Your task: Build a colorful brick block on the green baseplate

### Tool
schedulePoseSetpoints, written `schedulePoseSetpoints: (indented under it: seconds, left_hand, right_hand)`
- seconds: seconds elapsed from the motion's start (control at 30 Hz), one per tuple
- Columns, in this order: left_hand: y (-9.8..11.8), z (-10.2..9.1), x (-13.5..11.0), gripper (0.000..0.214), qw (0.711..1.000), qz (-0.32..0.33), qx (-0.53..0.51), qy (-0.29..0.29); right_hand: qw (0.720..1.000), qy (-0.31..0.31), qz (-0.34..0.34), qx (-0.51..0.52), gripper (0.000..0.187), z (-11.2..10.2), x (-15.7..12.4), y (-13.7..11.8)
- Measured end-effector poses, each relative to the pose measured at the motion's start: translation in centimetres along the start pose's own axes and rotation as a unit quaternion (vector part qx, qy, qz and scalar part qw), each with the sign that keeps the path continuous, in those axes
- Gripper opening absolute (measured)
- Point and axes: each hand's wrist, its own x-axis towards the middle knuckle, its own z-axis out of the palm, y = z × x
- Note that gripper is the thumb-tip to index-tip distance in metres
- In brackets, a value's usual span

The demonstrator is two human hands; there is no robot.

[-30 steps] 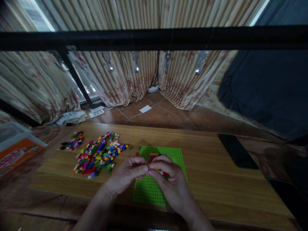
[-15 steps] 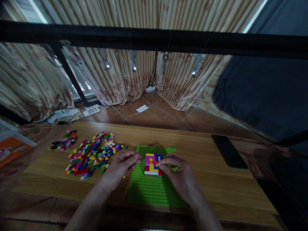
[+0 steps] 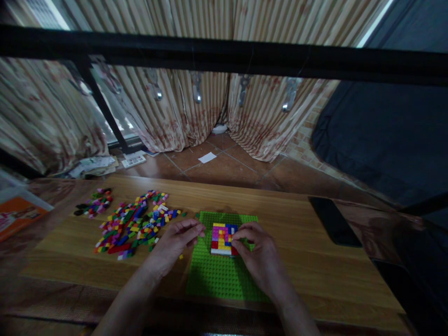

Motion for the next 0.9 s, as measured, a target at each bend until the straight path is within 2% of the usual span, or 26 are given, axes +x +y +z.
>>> schedulePoseSetpoints:
  seconds: [0.2, 0.33, 0.9]
  left_hand:
    - [0.0, 0.1, 0.0, 0.027, 1.000, 0.001, -0.002, -0.003]
    - [0.1, -0.1, 0.0, 0.026, 1.000, 0.006, 0.004, 0.005]
    - [0.2, -1.0, 0.1, 0.031, 0.999, 0.026, 0.023, 0.035]
  right_hand:
    - [0.997, 0.005, 0.041, 0.065, 0.014, 0.3, 0.2, 0.1]
    - [0.996, 0.007, 0.042, 0.076, 0.015, 0.2, 0.1, 0.0]
    - [1.000, -0.003, 0.031, 0.002, 0.015, 0.2, 0.0, 0.1]
